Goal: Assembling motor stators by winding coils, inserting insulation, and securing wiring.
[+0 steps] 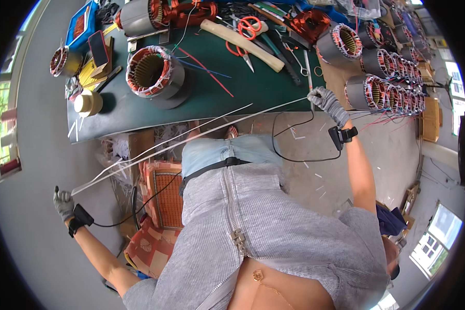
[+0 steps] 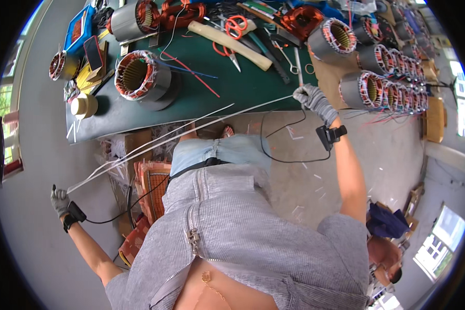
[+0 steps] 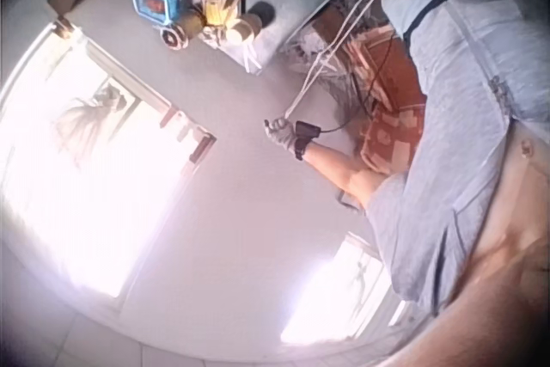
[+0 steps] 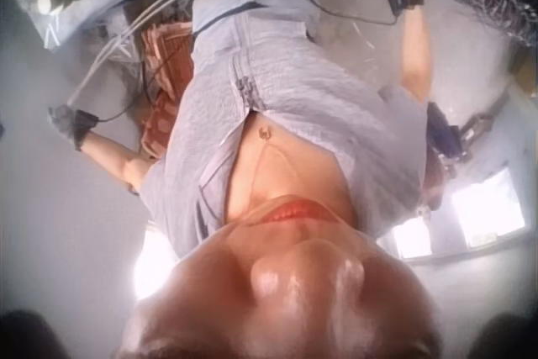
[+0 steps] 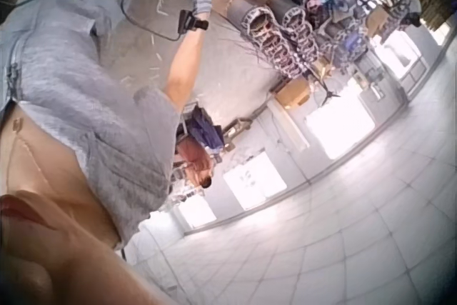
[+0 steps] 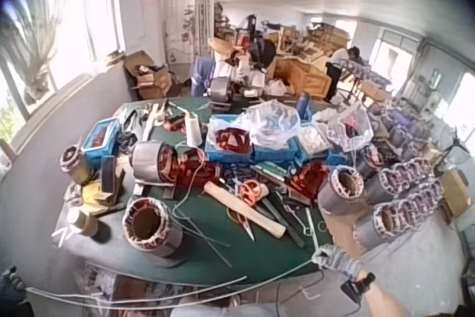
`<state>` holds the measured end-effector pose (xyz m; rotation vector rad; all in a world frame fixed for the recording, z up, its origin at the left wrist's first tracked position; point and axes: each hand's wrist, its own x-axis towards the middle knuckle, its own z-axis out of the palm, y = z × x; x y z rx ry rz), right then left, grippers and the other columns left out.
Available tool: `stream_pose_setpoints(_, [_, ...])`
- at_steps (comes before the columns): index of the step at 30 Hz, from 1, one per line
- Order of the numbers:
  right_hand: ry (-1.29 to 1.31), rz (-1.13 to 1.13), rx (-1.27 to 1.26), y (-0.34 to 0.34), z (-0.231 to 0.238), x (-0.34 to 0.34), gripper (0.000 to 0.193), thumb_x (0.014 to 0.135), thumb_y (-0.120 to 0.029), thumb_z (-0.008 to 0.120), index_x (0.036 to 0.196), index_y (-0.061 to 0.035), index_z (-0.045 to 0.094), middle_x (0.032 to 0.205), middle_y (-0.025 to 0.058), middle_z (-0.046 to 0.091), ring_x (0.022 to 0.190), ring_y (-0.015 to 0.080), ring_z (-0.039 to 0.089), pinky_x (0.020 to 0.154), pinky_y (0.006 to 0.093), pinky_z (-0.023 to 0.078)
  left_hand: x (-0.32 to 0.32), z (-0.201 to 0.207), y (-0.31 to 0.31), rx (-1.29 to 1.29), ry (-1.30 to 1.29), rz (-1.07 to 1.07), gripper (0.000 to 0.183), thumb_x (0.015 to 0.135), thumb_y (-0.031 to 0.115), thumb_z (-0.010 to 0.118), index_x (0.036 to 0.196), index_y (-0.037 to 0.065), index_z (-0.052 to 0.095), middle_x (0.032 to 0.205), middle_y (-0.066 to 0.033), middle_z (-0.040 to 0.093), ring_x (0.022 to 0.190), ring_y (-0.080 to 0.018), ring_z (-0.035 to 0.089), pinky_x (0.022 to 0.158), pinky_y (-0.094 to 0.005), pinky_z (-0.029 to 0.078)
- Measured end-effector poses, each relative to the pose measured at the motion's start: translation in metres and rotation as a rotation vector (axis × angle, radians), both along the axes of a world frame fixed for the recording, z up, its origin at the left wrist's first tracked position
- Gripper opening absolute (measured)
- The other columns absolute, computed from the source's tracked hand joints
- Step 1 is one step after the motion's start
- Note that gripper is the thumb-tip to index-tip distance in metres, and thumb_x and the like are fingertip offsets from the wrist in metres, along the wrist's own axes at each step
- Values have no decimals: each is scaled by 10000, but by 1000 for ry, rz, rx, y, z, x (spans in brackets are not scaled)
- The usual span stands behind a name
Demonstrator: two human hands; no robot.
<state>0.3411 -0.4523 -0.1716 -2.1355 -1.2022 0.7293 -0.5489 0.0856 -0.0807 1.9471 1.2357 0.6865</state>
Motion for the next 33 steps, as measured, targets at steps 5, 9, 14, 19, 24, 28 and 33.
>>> stream_pose_setpoints(5, [-62, -135, -18, -43, 7, 5, 137, 799, -170, 637, 828, -48, 579, 718, 80, 563, 622, 176, 538, 598, 308, 442, 80, -7, 10, -815, -944, 229, 232, 925, 143, 398, 716, 91, 485, 505, 27, 217, 425, -95, 251, 404, -226, 254])
stream_pose_setpoints(9, [-97, -163, 34, -48, 3, 11, 134, 804, -159, 628, 819, -41, 568, 717, 72, 565, 632, 168, 530, 587, 315, 438, 67, -16, 15, -625, -911, 620, 235, 917, 163, 422, 713, 84, 507, 494, 18, 347, 443, -126, 373, 480, -249, 379])
stream_pose_setpoints(14, [-120, -478, 108, -39, -14, 22, 105, 841, -153, 589, 817, -57, 557, 735, 58, 565, 602, 134, 514, 566, 259, 436, -9, 8, 23, -327, -812, 727, 174, 883, 162, 467, 930, 41, 583, 815, -61, 630, 727, -192, 593, 745, -295, 489])
stream_pose_setpoints(19, [1226, -487, 208, 68, 91, -106, 148, 902, -187, 500, 928, -48, 546, 952, 157, 582, 771, 230, 596, 718, 329, 524, 320, 46, -137, -366, -246, 321, 326, 868, 295, 534, 1104, 72, 568, 805, 30, 501, 714, -71, 452, 609, -200, 384])
stream_pose_setpoints(24, [1939, -184, 382, 140, 108, -173, 189, 906, -188, 494, 1017, -55, 570, 1142, 176, 538, 1097, 304, 506, 937, 430, 431, 489, 58, -265, -447, -240, -304, 191, 869, 79, 499, 1023, 13, 590, 975, -55, 581, 811, -110, 561, 733, -227, 487])
stream_pose_setpoints(28, [2040, -117, 413, 161, 120, -195, 215, 894, -188, 520, 1047, -49, 576, 1144, 121, 549, 1077, 243, 516, 928, 391, 425, 542, 65, -300, -679, -417, -373, 260, 839, 146, 596, 1053, -2, 594, 896, -37, 619, 806, -68, 552, 720, -203, 449])
stream_pose_setpoints(33, [1643, -102, 400, 164, 128, -210, 285, 907, -180, 502, 1153, -41, 537, 1080, 41, 563, 1005, 124, 534, 877, 267, 424, 541, 61, -298, -929, -486, -335, 234, 834, 182, 618, 985, 5, 592, 758, 2, 599, 621, -15, 497, 549, -152, 393])
